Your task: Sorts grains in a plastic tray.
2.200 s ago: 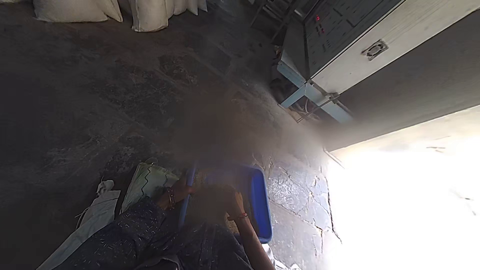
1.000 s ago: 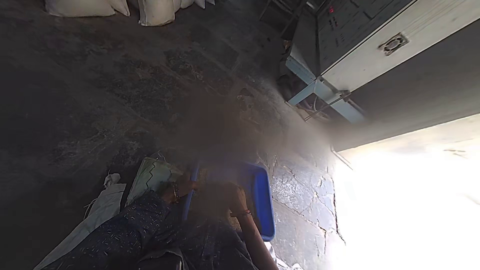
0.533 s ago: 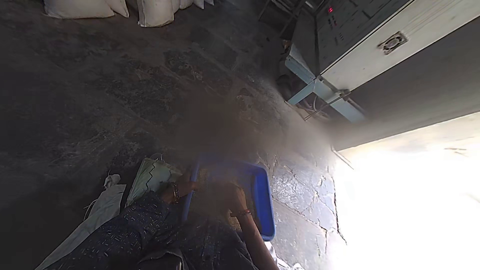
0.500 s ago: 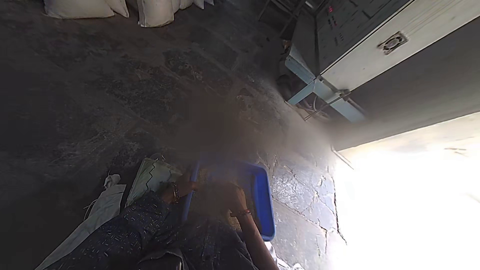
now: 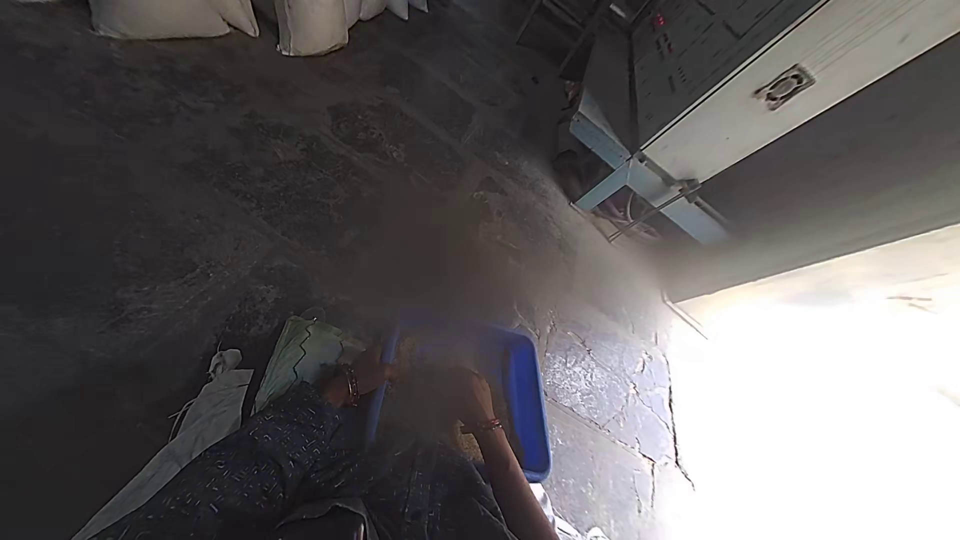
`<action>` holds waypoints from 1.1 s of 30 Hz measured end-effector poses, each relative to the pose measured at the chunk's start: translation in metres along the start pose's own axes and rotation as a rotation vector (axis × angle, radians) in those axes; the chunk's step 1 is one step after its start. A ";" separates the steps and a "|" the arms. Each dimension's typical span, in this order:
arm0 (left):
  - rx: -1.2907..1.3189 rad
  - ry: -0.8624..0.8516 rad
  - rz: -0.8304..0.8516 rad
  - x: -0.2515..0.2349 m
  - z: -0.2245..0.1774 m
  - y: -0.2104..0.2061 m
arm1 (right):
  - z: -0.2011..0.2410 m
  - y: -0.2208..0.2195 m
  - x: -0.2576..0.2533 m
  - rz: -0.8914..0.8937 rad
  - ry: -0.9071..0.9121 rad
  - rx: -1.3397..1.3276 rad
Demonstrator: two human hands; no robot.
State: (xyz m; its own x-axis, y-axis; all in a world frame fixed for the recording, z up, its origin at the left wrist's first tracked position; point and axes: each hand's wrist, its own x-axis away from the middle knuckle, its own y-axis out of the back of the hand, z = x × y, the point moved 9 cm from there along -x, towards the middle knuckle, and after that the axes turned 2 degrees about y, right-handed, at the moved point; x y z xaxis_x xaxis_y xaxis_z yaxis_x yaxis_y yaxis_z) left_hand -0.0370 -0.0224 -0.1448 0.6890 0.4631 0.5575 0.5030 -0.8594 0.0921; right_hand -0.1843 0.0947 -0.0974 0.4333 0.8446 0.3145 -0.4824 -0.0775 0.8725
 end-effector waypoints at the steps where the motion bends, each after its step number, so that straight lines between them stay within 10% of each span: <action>1: -0.002 -0.001 0.000 0.000 0.000 0.000 | 0.000 0.000 0.000 -0.009 0.005 -0.001; 15: 0.010 0.007 0.005 0.003 -0.002 0.000 | 0.007 -0.013 0.006 0.179 -0.014 0.038; 33: 0.012 -0.001 0.011 0.002 -0.003 0.000 | 0.004 0.005 0.008 -0.015 0.008 -0.013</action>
State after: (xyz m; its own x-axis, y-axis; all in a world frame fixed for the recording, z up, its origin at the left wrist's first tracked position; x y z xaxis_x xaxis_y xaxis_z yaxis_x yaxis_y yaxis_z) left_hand -0.0372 -0.0220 -0.1408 0.6952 0.4537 0.5575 0.5015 -0.8618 0.0761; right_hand -0.1802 0.0989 -0.0893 0.4343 0.8499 0.2985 -0.4861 -0.0579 0.8720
